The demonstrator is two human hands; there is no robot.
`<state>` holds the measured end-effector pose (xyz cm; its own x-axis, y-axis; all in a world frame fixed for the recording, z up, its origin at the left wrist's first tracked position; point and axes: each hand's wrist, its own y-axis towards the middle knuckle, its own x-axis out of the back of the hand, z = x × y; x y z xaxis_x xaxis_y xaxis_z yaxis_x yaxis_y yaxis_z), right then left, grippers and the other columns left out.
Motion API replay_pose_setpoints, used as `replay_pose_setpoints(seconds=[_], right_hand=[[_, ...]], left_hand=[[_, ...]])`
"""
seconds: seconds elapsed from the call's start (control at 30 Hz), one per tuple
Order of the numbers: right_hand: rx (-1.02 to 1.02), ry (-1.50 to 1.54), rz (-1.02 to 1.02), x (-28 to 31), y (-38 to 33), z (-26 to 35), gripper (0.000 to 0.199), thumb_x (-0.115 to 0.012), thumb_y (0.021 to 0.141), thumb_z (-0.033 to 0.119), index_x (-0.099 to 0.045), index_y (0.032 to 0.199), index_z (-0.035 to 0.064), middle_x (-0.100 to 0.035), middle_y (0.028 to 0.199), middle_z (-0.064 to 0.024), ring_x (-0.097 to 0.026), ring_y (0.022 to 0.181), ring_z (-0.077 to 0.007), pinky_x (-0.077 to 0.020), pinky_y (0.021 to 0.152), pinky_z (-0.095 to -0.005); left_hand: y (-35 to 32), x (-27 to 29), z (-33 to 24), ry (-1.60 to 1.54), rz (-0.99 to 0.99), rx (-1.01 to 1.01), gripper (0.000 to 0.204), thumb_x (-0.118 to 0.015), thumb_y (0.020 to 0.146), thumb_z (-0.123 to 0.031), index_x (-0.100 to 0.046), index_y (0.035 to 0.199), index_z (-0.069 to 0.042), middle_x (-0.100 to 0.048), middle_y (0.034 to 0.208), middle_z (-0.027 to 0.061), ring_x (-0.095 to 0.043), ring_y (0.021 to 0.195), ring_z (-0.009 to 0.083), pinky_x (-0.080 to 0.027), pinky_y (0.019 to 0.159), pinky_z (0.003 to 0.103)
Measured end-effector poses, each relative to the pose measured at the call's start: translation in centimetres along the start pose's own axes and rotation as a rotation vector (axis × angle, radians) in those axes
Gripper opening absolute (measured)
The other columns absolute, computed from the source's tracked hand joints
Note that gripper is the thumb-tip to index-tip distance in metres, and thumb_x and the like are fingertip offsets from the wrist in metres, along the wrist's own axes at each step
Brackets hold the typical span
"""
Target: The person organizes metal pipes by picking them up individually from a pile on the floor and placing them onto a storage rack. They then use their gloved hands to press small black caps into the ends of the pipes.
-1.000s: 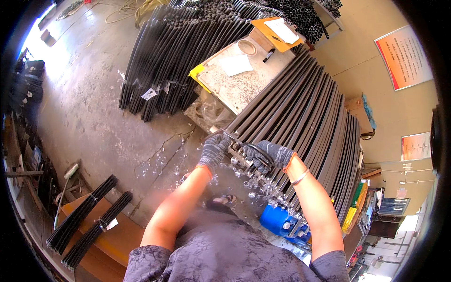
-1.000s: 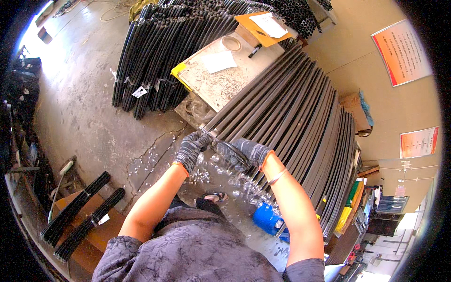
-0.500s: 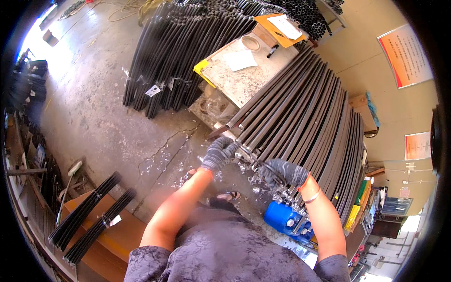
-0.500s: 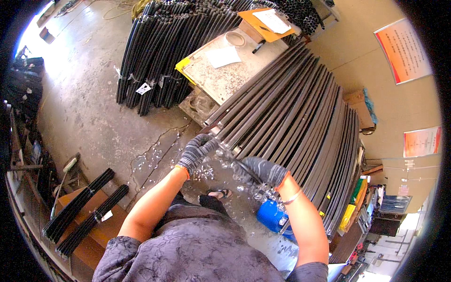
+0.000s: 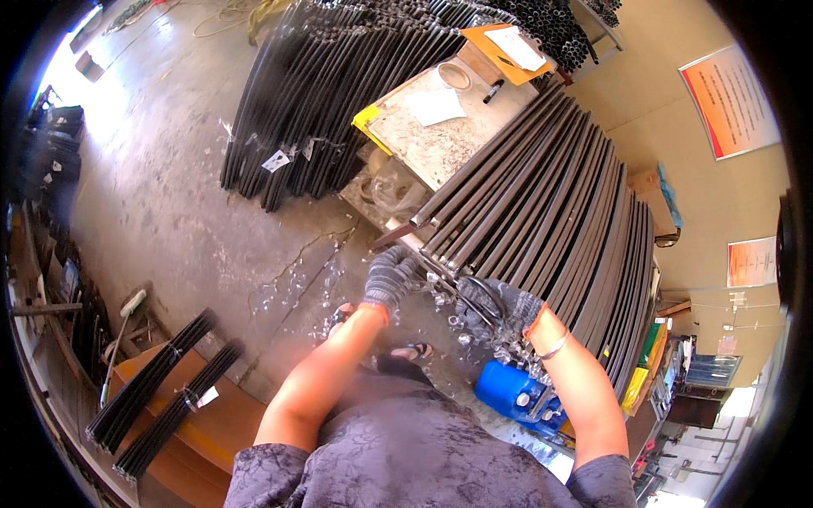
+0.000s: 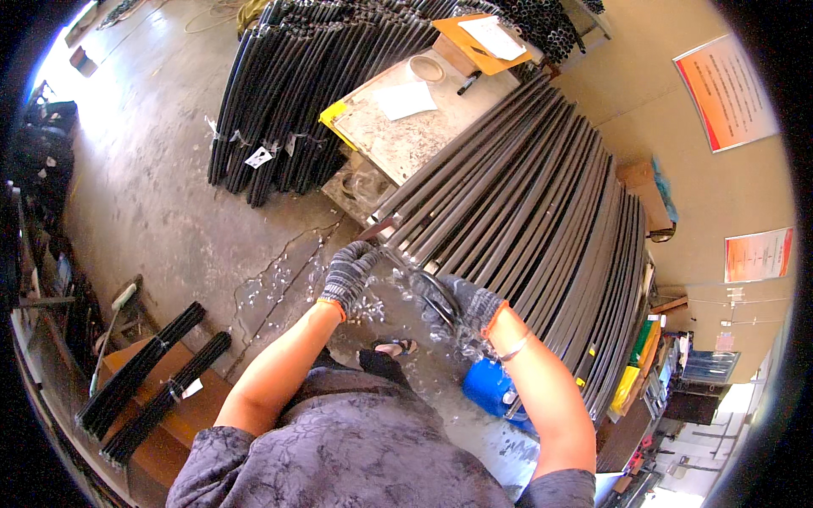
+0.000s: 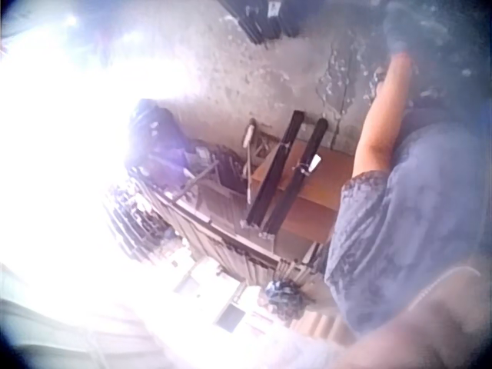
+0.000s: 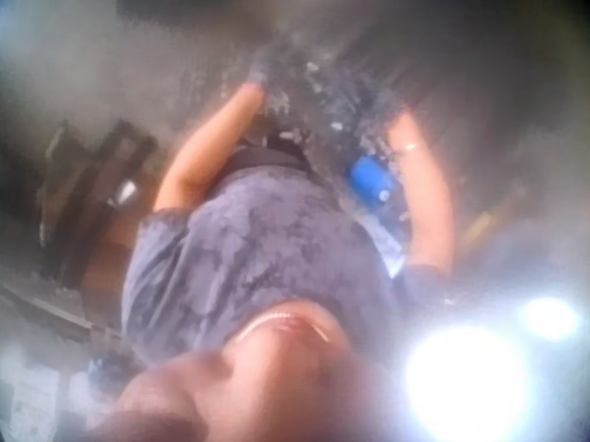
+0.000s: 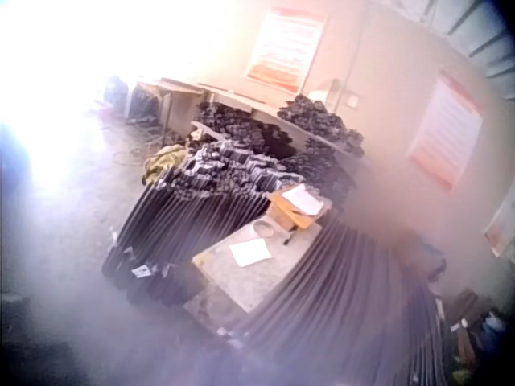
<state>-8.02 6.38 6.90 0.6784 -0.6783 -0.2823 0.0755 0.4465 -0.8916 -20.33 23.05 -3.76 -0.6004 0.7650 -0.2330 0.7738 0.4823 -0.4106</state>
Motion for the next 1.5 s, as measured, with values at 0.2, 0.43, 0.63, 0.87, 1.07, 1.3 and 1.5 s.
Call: replay_pose_setpoints(seconds=[0.2,0.43,0.63,0.87,1.07,1.3,1.5], right_hand=[[-0.029,-0.082,0.124,0.7,1.0,0.5,0.022,-0.050,0.092,0.017,-0.061,0.102,-0.0002,-0.066,0.076,-0.0127,-0.065,0.060,-0.0190,-0.0517,0.043,-0.0271],[0.443,-0.480,-0.037,-0.3,2.8,-1.0,0.018,-0.056,0.088,0.015,-0.064,0.090,-0.0011,-0.061,0.068,-0.0048,-0.057,0.052,-0.0115,-0.0451,0.042,-0.0233],[0.144,-0.027,0.125,1.6,-2.1,-3.0,0.030,-0.054,0.091,0.021,-0.056,0.115,0.0021,-0.062,0.083,-0.0031,-0.056,0.063,-0.0080,-0.0455,0.053,-0.0226],[0.305,-0.227,0.237,3.0,-5.4,-4.0,0.047,-0.050,0.094,0.031,-0.043,0.131,0.0022,-0.059,0.085,0.0003,-0.054,0.070,-0.0074,-0.0438,0.057,-0.0212],[0.336,-0.132,0.008,1.2,-7.1,-6.3,0.040,-0.041,0.098,0.021,-0.040,0.135,0.0064,-0.061,0.098,0.0024,-0.055,0.076,-0.0066,-0.0449,0.058,-0.0225],[0.152,-0.103,-0.005,2.8,-3.8,-6.3,0.041,-0.040,0.096,0.007,-0.037,0.136,-0.0010,-0.049,0.130,-0.0058,-0.049,0.111,-0.0086,-0.0410,0.094,-0.0209],[0.128,-0.361,-0.087,2.8,-0.6,-4.7,0.021,-0.048,0.093,0.012,-0.062,0.108,0.0067,-0.062,0.083,-0.0030,-0.052,0.071,-0.0052,-0.0432,0.055,-0.0214]], left_hand=[[-0.7,0.1,-1.4,0.017,0.041,0.062,0.019,-0.063,0.085,-0.015,-0.064,0.098,-0.001,-0.063,0.082,0.0026,-0.050,0.071,0.0105,-0.043,0.066,0.028],[0.5,0.9,1.2,0.109,0.028,-0.059,0.020,-0.064,0.084,-0.013,-0.063,0.100,0.000,-0.064,0.085,0.0031,-0.053,0.077,0.0108,-0.045,0.072,0.027],[0.2,0.2,2.7,-0.244,0.347,0.048,0.052,-0.073,0.077,-0.009,-0.050,0.123,-0.002,-0.058,0.116,0.0049,-0.052,0.105,0.0150,-0.042,0.091,0.027],[1.4,-2.8,3.9,-0.271,0.551,0.089,0.043,-0.066,0.085,-0.031,-0.057,0.115,-0.001,-0.063,0.105,0.0063,-0.057,0.097,0.0149,-0.045,0.087,0.028],[1.1,-2.7,3.7,-0.134,0.426,0.152,0.025,-0.060,0.090,-0.027,-0.065,0.099,-0.004,-0.063,0.079,0.0021,-0.055,0.068,0.0104,-0.045,0.064,0.025],[0.3,-1.8,3.5,0.135,0.469,0.157,0.044,-0.069,0.078,-0.030,-0.060,0.115,-0.008,-0.063,0.105,0.0034,-0.056,0.093,0.0140,-0.044,0.080,0.026],[0.6,-0.9,8.5,0.534,0.466,-0.134,0.069,-0.072,0.067,-0.043,-0.053,0.124,-0.008,-0.051,0.128,0.0140,-0.044,0.121,0.0250,-0.035,0.102,0.034]])
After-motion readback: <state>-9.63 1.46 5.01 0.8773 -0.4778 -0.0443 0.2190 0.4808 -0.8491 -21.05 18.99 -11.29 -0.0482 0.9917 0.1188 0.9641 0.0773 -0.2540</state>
